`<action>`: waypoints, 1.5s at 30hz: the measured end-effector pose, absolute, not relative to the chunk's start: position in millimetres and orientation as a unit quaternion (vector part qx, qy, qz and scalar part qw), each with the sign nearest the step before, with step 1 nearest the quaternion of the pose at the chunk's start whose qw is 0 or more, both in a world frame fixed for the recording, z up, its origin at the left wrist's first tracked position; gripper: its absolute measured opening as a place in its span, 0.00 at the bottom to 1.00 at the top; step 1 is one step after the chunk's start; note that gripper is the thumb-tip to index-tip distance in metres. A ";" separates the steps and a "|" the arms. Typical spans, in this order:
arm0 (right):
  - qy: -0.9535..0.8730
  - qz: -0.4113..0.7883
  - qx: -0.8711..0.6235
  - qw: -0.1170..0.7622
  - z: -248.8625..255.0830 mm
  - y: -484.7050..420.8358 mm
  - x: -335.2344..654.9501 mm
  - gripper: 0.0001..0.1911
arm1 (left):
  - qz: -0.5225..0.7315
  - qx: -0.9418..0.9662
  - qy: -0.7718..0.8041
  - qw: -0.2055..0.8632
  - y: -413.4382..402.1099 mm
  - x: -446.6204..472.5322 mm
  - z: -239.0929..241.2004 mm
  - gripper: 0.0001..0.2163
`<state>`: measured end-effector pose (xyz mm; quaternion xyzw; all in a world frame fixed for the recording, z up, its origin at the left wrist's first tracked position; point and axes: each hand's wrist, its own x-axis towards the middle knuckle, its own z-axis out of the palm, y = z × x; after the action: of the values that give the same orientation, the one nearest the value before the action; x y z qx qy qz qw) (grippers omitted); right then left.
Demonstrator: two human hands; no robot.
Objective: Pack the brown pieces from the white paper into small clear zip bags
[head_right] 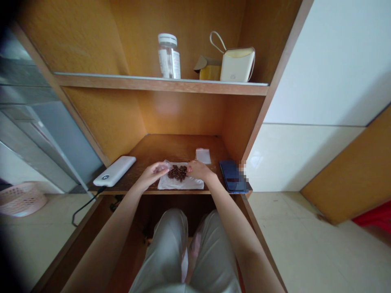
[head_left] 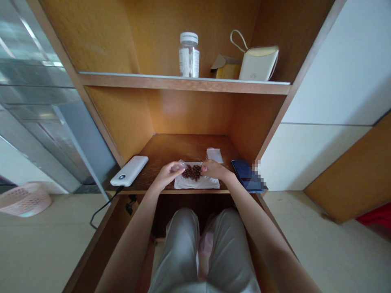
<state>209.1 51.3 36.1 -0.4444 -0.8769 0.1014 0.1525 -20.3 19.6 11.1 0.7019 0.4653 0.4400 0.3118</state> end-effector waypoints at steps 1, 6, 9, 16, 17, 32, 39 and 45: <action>-0.875 0.102 -0.446 0.155 34.1 52.3 208.8 0.07 | 0.440 0.701 0.466 0.313 19.7 -20.3 11.0 0.16; -0.877 0.101 -0.441 0.161 31.0 54.3 209.5 0.07 | 0.435 0.700 0.467 0.320 20.6 -20.9 9.8 0.15; -0.869 0.102 -0.447 0.186 35.8 52.2 209.6 0.06 | 0.436 0.701 0.463 0.324 21.3 -21.2 8.7 0.15; -0.844 0.146 -0.415 0.306 47.5 52.3 190.9 0.04 | 0.441 0.699 0.454 0.333 20.3 -20.6 9.7 0.16; -0.844 0.146 -0.408 0.315 48.5 53.1 186.2 0.04 | 0.438 0.701 0.452 0.336 20.3 -20.6 9.9 0.16; -0.856 0.211 -0.354 0.313 50.4 57.9 173.3 0.08 | 0.436 0.704 0.438 0.350 17.6 -19.7 14.0 0.15; -0.870 0.174 -0.417 0.197 45.9 50.2 196.1 0.05 | 0.439 0.699 0.446 0.346 18.3 -19.8 13.4 0.15; -0.875 0.136 -0.439 0.152 39.9 49.2 201.7 0.03 | 0.436 0.700 0.454 0.338 18.5 -20.2 12.5 0.15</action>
<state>201.7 49.2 39.9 -0.4394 -0.8749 0.1361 0.1516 -20.2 18.5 12.5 0.6997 0.4541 0.4360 0.3379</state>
